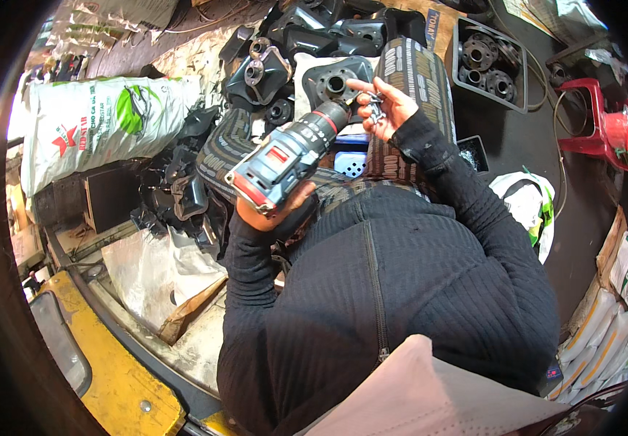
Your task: The person uses a cordless drill to fasten screws into black plastic components placed on a patterned cushion. They repeatedly pick up screws, position them, and drive them in with the drill, handling multiple similar parts one at a time.
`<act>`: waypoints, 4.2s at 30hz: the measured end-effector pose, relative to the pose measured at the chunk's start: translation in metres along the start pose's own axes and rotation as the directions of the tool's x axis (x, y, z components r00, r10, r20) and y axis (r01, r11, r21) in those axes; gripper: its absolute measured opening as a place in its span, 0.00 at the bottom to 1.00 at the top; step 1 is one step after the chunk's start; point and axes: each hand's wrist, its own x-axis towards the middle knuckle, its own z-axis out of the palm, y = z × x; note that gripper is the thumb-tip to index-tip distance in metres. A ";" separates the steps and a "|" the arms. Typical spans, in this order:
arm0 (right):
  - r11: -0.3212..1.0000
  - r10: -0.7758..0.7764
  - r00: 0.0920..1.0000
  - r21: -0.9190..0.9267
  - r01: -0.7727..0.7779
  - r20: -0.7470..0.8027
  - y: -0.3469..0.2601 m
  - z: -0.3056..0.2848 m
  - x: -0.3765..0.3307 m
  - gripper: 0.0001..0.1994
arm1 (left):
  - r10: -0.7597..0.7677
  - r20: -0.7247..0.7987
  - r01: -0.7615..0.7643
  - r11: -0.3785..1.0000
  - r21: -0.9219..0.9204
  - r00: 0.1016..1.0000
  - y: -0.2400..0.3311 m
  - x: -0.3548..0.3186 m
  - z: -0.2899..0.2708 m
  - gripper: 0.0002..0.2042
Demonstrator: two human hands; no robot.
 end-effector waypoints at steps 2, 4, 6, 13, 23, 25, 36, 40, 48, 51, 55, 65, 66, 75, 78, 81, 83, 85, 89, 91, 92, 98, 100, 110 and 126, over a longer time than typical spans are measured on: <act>0.998 0.041 0.997 0.047 -0.038 -0.063 0.009 0.005 0.009 0.25 | -0.028 -0.019 0.029 0.999 0.042 0.999 -0.001 -0.001 0.004 0.24; 0.999 0.041 0.996 0.028 -0.039 -0.075 0.014 0.009 0.014 0.24 | -0.095 -0.058 0.093 0.995 -0.034 0.994 -0.002 -0.003 0.009 0.23; 1.000 0.020 0.994 0.021 -0.017 -0.111 0.019 0.012 0.018 0.23 | -0.196 -0.106 0.178 0.971 -0.156 0.975 -0.003 -0.006 0.013 0.17; 0.999 -0.024 0.971 0.040 0.035 -0.239 0.038 0.010 0.036 0.24 | -0.203 -0.043 0.202 0.979 -0.027 0.978 -0.010 -0.001 0.023 0.21; 0.994 -0.090 0.965 -0.084 0.071 -0.245 0.049 -0.005 0.041 0.26 | -0.277 -0.067 0.278 0.960 0.014 0.959 -0.003 0.004 0.029 0.30; 0.983 -0.142 0.958 -0.148 0.108 -0.249 0.051 -0.002 0.041 0.26 | -0.283 -0.049 0.280 0.958 -0.057 0.958 -0.005 0.003 0.028 0.36; 0.976 0.010 0.998 -0.216 0.005 0.069 0.028 0.011 0.033 0.25 | -0.539 0.042 0.434 0.627 -0.647 0.841 -0.009 -0.016 0.012 0.18; 0.974 0.209 0.968 -0.117 -0.193 0.142 0.018 0.003 0.032 0.24 | -0.368 0.031 0.364 0.900 -0.239 0.929 -0.017 -0.020 0.012 0.22; 0.960 0.279 0.958 0.017 -0.281 0.071 0.017 0.005 0.033 0.26 | -0.457 0.049 0.450 0.843 -0.293 0.888 -0.014 -0.022 0.007 0.13; 0.970 0.243 0.970 0.027 -0.243 0.002 0.017 0.007 0.035 0.32 | -0.545 0.075 0.509 0.715 -0.479 0.835 -0.009 -0.018 -0.001 0.14; 0.983 0.183 0.978 0.011 -0.182 -0.103 0.018 0.005 0.035 0.32 | -0.607 0.145 0.567 0.594 -0.570 0.782 -0.007 -0.010 -0.008 0.15; 0.997 0.070 0.970 0.026 -0.066 -0.234 0.020 0.002 0.037 0.20 | -0.601 0.142 0.518 0.517 -0.681 0.787 -0.013 -0.001 -0.010 0.15; 0.997 0.077 0.967 0.044 -0.068 -0.242 0.020 0.002 0.037 0.20 | -0.603 0.152 0.526 0.512 -0.679 0.783 -0.014 -0.001 -0.011 0.15; 0.997 -0.072 0.911 -0.041 0.061 -0.406 0.013 -0.011 0.022 0.13 | -0.570 0.181 0.539 0.559 -0.630 0.802 -0.012 -0.008 -0.013 0.15; 0.996 -0.070 0.938 0.031 0.086 -0.339 -0.004 -0.017 0.004 0.14 | -0.563 0.213 0.569 0.591 -0.571 0.798 -0.017 -0.013 -0.014 0.13; 0.992 -0.084 0.951 0.069 0.109 -0.297 -0.017 -0.023 -0.022 0.15 | -0.491 0.124 0.493 0.759 -0.425 0.862 -0.029 -0.017 -0.007 0.13; 0.984 -0.080 0.970 0.140 0.114 -0.229 -0.025 -0.027 -0.038 0.15 | -0.318 0.139 0.333 0.938 -0.098 0.938 -0.041 -0.014 0.002 0.14; 0.974 -0.108 0.971 0.173 0.146 -0.214 -0.029 -0.031 -0.056 0.15 | -0.189 0.172 0.189 0.982 0.016 0.967 -0.047 -0.011 0.018 0.16; 0.988 -0.119 0.898 0.037 0.148 -0.423 -0.043 -0.040 -0.113 0.13 | 0.165 0.434 -0.247 0.959 0.140 0.886 -0.061 0.010 0.054 0.20; 0.982 -0.161 0.836 -0.171 0.082 -0.525 -0.060 -0.041 -0.167 0.13 | 0.275 0.480 -0.353 0.932 0.080 0.833 -0.065 0.020 0.067 0.20; 0.950 -0.200 0.786 -0.313 0.009 -0.585 -0.070 -0.038 -0.199 0.14 | 0.305 0.487 -0.375 0.926 0.051 0.819 -0.066 0.024 0.072 0.20; 0.713 -0.381 0.292 -0.480 -0.511 -0.877 -0.078 0.038 -0.404 0.13 | 0.408 0.469 -0.427 0.901 -0.069 0.784 -0.084 0.045 0.081 0.21; 0.672 -0.363 0.140 -0.363 -0.646 -0.921 -0.050 0.074 -0.456 0.12 | 0.423 0.454 -0.423 0.900 -0.108 0.784 -0.092 0.052 0.082 0.21; 0.800 -0.053 -0.190 0.072 -0.596 -0.980 0.084 0.167 -0.559 0.10 | 0.413 0.390 -0.370 0.911 -0.184 0.823 -0.114 0.070 0.077 0.22; 0.281 -0.425 -0.086 -0.041 -0.959 -0.901 0.072 0.148 -0.576 0.10 | 0.353 0.300 -0.311 0.933 -0.181 0.886 -0.126 0.053 0.067 0.23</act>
